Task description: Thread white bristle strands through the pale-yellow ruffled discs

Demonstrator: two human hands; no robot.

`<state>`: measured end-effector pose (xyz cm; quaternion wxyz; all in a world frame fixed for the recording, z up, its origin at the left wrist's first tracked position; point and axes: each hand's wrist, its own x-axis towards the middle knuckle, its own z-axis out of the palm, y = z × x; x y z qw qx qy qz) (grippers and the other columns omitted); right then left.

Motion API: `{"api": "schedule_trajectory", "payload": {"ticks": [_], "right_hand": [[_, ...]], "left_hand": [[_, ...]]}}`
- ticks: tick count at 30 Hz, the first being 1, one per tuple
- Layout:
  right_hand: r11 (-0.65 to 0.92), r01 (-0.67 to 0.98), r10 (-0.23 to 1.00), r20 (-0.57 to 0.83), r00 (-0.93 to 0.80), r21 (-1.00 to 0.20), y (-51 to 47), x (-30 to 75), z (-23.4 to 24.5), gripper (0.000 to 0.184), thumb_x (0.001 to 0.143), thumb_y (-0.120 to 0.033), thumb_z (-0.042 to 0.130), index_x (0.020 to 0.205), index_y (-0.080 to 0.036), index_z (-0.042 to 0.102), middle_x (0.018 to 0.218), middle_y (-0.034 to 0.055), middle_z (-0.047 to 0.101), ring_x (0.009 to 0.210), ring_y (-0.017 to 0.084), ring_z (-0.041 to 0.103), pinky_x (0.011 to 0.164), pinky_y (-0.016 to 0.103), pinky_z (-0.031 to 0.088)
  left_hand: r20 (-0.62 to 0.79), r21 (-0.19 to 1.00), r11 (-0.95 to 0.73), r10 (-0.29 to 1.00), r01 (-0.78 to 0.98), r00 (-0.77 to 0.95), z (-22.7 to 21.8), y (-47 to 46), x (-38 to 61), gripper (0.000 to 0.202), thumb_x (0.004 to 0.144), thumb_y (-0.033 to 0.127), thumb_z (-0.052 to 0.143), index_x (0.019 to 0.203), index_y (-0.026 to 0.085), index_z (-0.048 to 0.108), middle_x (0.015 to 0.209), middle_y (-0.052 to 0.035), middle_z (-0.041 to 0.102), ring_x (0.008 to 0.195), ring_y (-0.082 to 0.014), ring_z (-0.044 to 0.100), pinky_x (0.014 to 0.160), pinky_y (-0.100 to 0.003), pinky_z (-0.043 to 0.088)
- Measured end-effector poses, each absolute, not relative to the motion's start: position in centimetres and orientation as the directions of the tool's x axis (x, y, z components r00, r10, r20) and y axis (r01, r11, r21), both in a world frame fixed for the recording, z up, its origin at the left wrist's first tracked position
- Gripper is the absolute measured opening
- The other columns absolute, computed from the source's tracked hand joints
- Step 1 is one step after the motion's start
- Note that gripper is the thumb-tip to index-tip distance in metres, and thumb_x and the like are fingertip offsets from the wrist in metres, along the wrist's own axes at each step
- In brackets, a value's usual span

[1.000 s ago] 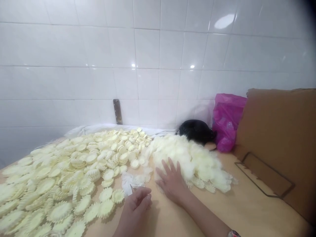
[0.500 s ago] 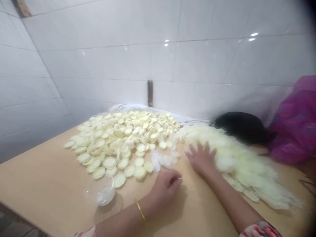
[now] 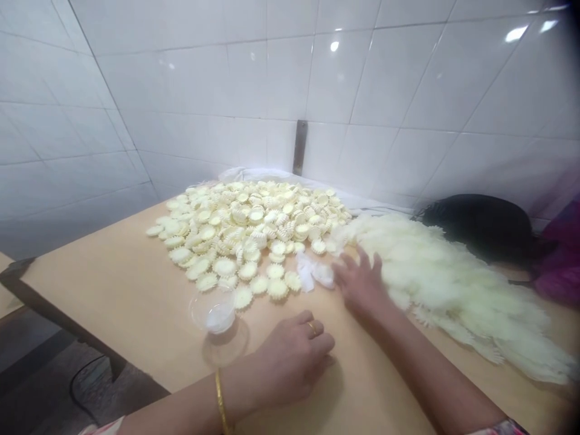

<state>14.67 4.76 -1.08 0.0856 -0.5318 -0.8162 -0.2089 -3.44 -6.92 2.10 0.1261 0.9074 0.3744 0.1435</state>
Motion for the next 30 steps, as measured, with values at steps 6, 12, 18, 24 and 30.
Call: {"api": "schedule_trajectory", "payload": {"ticks": [6,12,18,24,30], "right_hand": [[0.204,0.948,0.85,0.436,-0.296,0.245,4.5,17.1,-1.5,0.033,0.084,-0.02,0.039,0.109,-0.021,0.06,0.119,0.01,0.056,0.12,0.037,0.031,0.094,0.057,0.02],[0.464,0.883,0.716,0.557,-0.421,0.071,2.8,13.6,-0.5,0.027,0.085,-0.024,0.042,0.096,-0.018,0.066,0.102,0.0095,0.062,0.109,0.029,0.043,0.09,0.047,0.031],[0.641,0.767,0.657,0.501,-0.563,0.023,0.9,7.5,0.3,0.022,0.083,-0.027,0.046,0.086,-0.018,0.066,0.085,0.0082,0.058,0.092,0.025,0.043,0.085,0.044,0.031],[0.618,0.783,0.679,0.455,-0.577,0.071,0.8,6.5,-0.1,0.018,0.077,-0.012,0.047,0.067,-0.018,0.061,0.08,0.0069,0.057,0.086,0.022,0.042,0.08,0.04,0.031],[0.664,0.724,0.672,0.575,-0.466,-0.188,0.5,7.5,0.9,0.014,0.081,-0.019,0.046,0.07,-0.02,0.056,0.077,0.005,0.059,0.083,0.023,0.05,0.075,0.038,0.038]], "left_hand": [[0.257,0.442,-0.645,0.757,0.624,0.601,1.7,-9.0,-6.5,0.013,0.085,0.017,0.037,0.078,0.016,0.048,0.074,-0.0064,0.053,0.072,-0.0164,0.044,0.061,-0.028,0.035],[0.321,0.505,-0.612,0.788,0.609,0.526,0.9,-11.4,-8.3,0.013,0.084,0.016,0.039,0.081,0.014,0.051,0.071,-0.0075,0.054,0.071,-0.0165,0.045,0.063,-0.029,0.036],[0.391,0.532,-0.602,0.799,0.595,0.457,0.5,-12.2,-9.0,0.014,0.083,0.013,0.04,0.083,0.013,0.054,0.067,-0.0083,0.054,0.068,-0.0167,0.046,0.061,-0.029,0.036],[0.48,0.541,-0.62,0.782,0.568,0.397,1.4,-12.2,-9.6,0.014,0.082,0.012,0.042,0.082,0.013,0.055,0.066,-0.0087,0.055,0.065,-0.016,0.048,0.057,-0.028,0.037],[0.602,0.606,-0.6,0.775,0.522,0.191,2.8,-13.3,-10.9,0.013,0.08,0.012,0.044,0.079,0.015,0.057,0.064,-0.0078,0.056,0.064,-0.0156,0.05,0.06,-0.03,0.04]]}}
